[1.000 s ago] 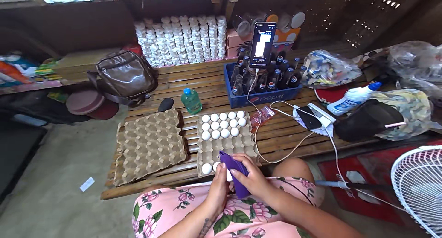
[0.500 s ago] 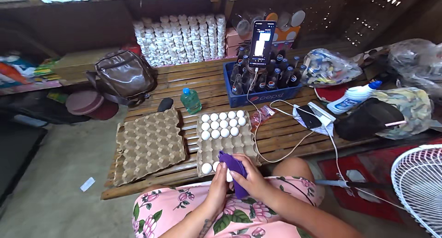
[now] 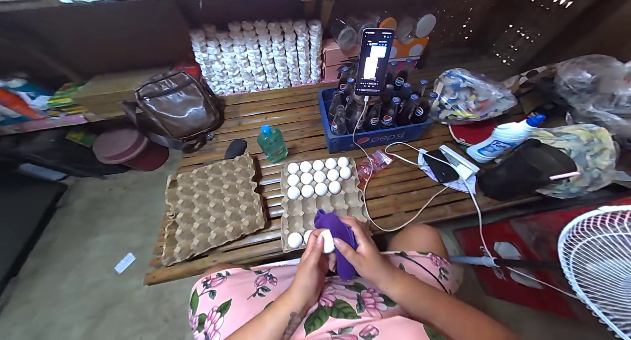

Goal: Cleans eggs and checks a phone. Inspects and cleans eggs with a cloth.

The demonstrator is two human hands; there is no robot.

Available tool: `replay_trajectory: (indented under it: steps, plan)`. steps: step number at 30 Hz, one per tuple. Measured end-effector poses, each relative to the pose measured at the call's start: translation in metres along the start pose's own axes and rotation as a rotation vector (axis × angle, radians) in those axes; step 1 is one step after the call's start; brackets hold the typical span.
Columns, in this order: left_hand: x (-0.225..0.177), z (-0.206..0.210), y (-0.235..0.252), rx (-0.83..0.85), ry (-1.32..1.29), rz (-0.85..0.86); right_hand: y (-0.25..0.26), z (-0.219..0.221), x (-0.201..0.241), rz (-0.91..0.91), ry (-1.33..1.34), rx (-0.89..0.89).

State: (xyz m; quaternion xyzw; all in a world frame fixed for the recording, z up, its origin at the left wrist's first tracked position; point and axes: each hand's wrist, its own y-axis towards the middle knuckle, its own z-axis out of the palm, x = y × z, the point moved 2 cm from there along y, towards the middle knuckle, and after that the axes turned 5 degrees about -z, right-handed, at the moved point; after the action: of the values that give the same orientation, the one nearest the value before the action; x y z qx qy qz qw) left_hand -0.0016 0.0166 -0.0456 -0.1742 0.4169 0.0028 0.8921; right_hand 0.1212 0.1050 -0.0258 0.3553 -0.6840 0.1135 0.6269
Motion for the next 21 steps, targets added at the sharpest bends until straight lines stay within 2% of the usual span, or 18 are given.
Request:
replay_trajectory:
  steps: [5,8,10,13,16,21]
  plan:
    - [-0.0047,0.0005,0.0031,-0.156,-0.153,-0.031,-0.0033,0.0056,-0.0007,-0.244,-0.166,0.083]
    - [-0.0008,-0.0023,0.0032,-0.176,-0.161,-0.039,-0.0037,0.0074,-0.0019,-0.321,-0.246,0.103]
    - [0.0021,-0.0009,0.0017,-0.164,-0.071,-0.048,-0.0026,0.0059,-0.0013,-0.275,-0.253,0.096]
    - [0.0037,0.0004,-0.0001,-0.069,0.033,-0.079,-0.0002,0.0014,-0.0003,-0.099,-0.167,0.087]
    - [0.0037,0.002,0.0,-0.005,0.058,-0.07,0.001,-0.0011,-0.0011,0.009,-0.104,0.073]
    - [0.0016,0.002,0.0001,-0.08,-0.013,-0.075,-0.0033,0.0027,0.0003,-0.056,-0.14,0.097]
